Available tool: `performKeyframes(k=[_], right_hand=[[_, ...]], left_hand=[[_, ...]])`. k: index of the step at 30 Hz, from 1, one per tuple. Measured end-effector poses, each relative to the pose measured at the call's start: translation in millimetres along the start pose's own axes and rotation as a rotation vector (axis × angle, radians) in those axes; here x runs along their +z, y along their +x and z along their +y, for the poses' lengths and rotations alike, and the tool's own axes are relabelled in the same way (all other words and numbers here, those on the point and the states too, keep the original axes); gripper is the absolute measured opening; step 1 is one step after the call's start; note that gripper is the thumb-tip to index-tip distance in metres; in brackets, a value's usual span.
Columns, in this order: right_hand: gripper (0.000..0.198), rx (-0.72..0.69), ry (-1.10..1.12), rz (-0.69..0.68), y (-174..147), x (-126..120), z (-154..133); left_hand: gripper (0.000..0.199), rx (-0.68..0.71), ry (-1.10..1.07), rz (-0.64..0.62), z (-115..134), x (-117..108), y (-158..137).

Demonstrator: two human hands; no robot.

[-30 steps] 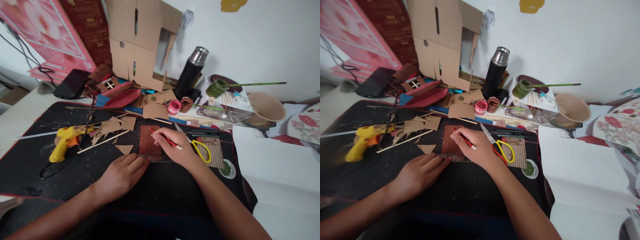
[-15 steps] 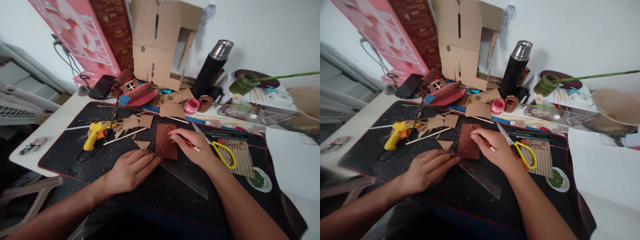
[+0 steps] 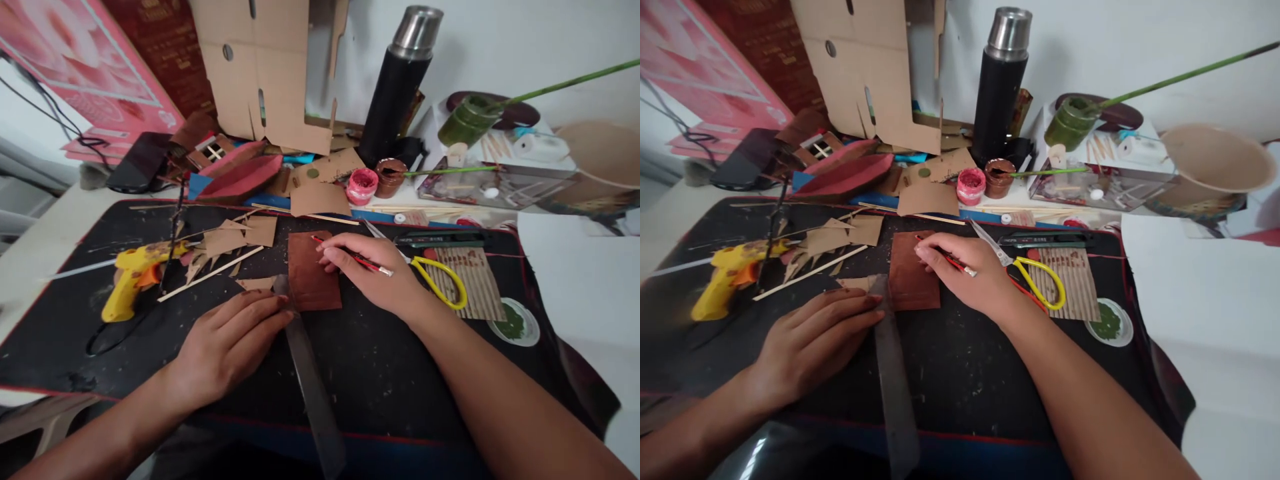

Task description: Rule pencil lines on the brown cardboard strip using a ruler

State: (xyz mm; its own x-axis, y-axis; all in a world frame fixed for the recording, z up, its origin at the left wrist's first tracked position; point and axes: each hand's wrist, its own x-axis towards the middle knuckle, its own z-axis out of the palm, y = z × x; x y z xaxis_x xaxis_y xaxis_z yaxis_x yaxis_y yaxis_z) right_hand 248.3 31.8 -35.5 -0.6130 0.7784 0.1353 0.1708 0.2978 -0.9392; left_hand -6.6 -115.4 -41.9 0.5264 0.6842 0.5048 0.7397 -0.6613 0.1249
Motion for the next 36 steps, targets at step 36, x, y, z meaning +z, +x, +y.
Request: performKeyframes(k=[36], right_hand=[[0.02, -0.012, -0.017, 0.034, -1, 2, 0]], left_hand=[[0.038, 0.073, -0.232, -0.164, -1, -1, -22]])
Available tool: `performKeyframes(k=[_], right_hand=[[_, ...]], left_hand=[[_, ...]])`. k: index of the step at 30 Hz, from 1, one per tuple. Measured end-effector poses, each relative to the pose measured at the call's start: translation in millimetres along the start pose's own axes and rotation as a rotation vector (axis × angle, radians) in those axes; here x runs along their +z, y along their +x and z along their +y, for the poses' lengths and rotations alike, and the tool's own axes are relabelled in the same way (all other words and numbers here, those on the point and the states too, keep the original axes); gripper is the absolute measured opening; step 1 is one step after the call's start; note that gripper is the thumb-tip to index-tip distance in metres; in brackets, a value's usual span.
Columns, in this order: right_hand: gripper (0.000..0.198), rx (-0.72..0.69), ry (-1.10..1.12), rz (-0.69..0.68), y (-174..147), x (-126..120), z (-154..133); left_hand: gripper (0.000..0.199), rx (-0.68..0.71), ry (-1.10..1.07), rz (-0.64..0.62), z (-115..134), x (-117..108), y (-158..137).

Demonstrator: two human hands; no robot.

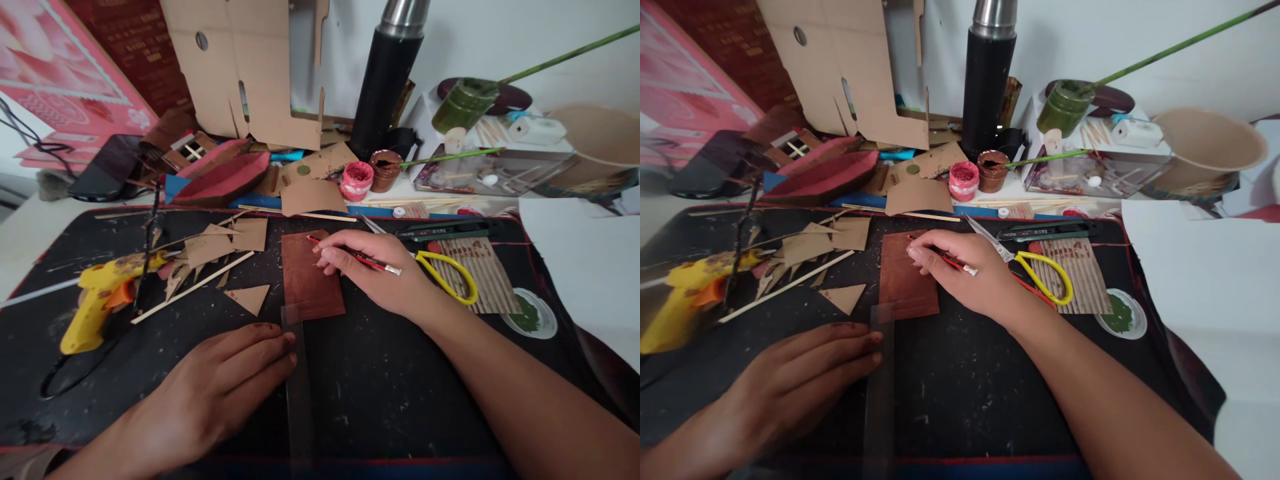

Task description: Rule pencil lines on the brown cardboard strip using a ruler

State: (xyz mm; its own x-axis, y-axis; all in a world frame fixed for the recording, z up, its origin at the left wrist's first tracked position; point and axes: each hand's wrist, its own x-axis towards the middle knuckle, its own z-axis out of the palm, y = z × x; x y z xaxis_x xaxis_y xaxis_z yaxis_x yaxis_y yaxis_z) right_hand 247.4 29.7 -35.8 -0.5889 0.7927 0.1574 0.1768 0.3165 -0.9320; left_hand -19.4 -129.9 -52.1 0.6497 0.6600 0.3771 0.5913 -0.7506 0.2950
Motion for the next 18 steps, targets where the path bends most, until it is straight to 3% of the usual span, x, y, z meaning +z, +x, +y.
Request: performKeyframes(k=[18], right_hand=[[0.019, -0.014, -0.002, 0.001, 0, 1, 2]], left_hand=[[0.027, -0.008, 0.007, 0.068, 0, -1, 14]])
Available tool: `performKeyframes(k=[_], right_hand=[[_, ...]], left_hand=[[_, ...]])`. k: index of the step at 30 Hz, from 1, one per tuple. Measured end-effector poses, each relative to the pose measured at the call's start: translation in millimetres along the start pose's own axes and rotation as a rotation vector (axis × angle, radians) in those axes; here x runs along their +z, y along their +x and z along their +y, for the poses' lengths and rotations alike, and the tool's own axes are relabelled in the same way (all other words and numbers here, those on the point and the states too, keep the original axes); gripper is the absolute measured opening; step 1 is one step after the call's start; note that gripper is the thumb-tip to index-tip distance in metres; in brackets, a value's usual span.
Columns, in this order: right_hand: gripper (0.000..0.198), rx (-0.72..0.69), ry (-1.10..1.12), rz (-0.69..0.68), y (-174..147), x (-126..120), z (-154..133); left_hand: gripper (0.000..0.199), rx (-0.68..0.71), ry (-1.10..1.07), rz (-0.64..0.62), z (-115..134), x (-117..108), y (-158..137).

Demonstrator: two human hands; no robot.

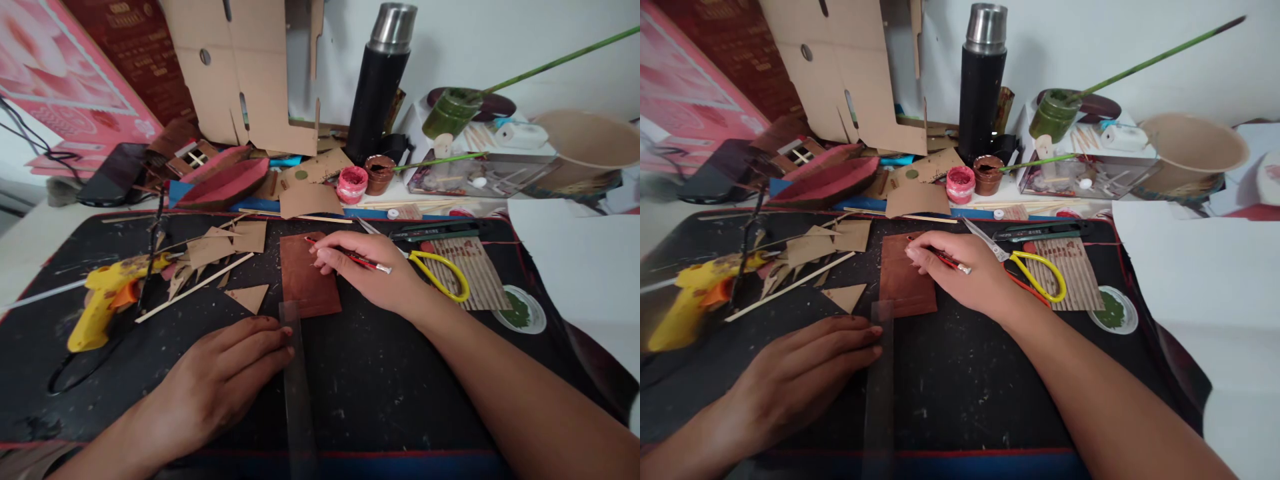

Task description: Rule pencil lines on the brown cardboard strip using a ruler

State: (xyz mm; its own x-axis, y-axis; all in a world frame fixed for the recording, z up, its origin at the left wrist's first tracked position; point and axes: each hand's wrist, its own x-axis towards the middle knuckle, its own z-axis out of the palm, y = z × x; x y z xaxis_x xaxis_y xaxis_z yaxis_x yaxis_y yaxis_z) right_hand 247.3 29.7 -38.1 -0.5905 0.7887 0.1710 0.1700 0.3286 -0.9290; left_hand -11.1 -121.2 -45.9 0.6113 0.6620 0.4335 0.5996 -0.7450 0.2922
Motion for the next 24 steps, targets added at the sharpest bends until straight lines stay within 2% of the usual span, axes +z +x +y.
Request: performKeyframes(k=[24], right_hand=[[0.023, -0.012, 0.014, 0.0, 0.9, 1.4, 0.8]], left_hand=[[0.027, -0.064, -0.076, -0.026, -0.4, 1.4, -4.9]])
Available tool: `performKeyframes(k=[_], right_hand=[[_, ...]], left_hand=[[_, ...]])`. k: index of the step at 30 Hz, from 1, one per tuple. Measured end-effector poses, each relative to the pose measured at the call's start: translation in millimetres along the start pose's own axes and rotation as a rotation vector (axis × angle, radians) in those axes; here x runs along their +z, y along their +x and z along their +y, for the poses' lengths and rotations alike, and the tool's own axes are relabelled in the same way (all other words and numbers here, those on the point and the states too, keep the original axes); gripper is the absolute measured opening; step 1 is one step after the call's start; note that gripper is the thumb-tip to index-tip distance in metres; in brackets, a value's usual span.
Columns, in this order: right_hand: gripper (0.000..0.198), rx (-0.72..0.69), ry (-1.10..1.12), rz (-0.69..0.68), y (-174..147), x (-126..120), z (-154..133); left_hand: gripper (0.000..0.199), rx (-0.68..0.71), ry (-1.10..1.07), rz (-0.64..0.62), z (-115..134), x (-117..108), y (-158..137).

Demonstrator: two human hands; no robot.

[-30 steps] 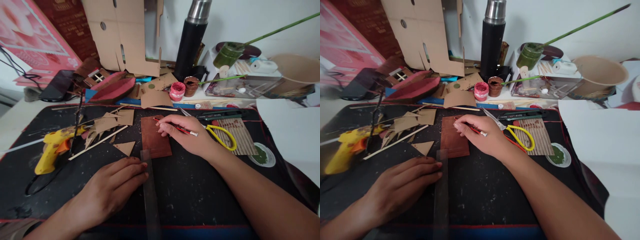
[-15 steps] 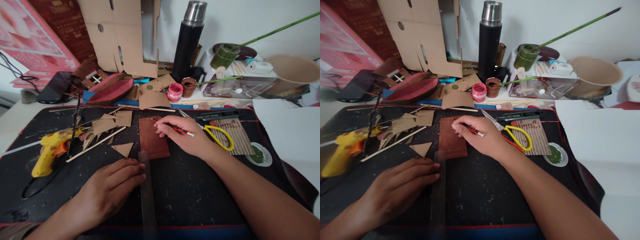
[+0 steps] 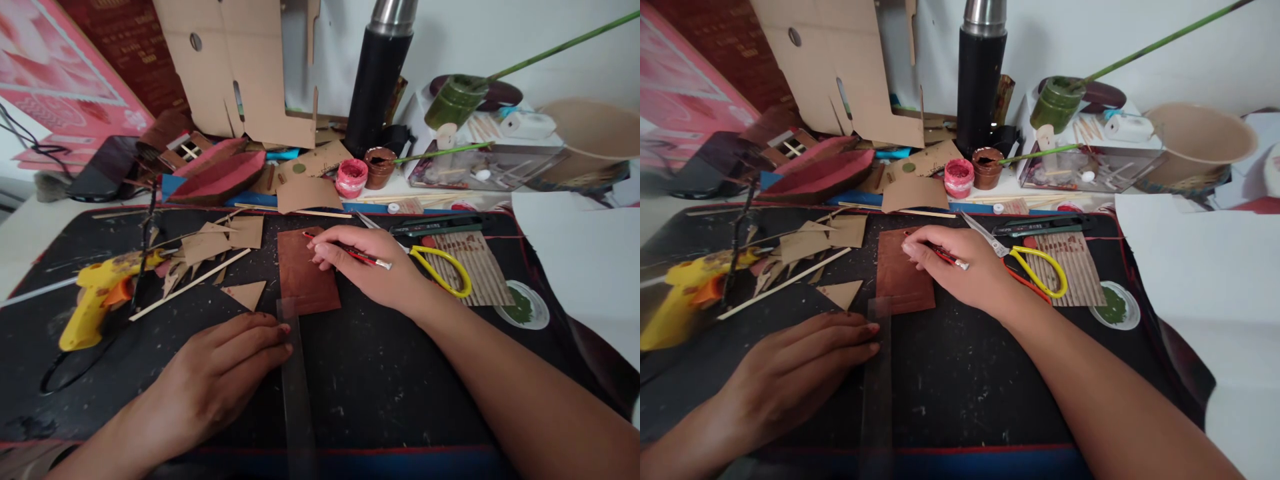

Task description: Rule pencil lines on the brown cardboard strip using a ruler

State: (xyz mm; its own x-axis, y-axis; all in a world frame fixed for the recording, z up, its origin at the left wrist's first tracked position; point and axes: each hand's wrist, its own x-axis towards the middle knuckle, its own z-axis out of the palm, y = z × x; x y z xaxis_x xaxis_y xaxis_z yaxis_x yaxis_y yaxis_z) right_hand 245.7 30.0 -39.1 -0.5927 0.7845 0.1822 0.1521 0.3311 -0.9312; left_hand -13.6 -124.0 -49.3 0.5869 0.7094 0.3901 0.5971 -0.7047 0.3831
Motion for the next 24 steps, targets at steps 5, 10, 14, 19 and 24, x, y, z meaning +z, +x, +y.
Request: performKeyframes(k=[5, 10, 14, 19, 24], right_hand=[[0.021, -0.003, -0.011, -0.004, -0.3, -0.7, -1.1], [0.021, -0.012, -0.022, -0.004, -0.5, -1.0, -1.3], [0.021, -0.016, -0.03, -0.004, -0.3, -0.5, -1.3], [0.021, 0.008, -0.032, -0.001, -0.3, -0.1, -2.8], [0.022, 0.005, -0.042, 0.002, -0.6, 0.0, -0.5]], left_hand=[[0.027, 0.003, 0.01, -0.008, 0.1, -0.2, -1.6], [0.027, 0.0, 0.019, -0.007, 0.2, -0.3, -1.6], [0.027, 0.007, 0.021, 0.001, 0.3, 0.2, -1.0], [0.027, 0.004, 0.032, 0.008, 0.0, 0.8, -0.8], [0.029, 0.012, 0.033, 0.006, -0.2, 1.4, -3.1]])
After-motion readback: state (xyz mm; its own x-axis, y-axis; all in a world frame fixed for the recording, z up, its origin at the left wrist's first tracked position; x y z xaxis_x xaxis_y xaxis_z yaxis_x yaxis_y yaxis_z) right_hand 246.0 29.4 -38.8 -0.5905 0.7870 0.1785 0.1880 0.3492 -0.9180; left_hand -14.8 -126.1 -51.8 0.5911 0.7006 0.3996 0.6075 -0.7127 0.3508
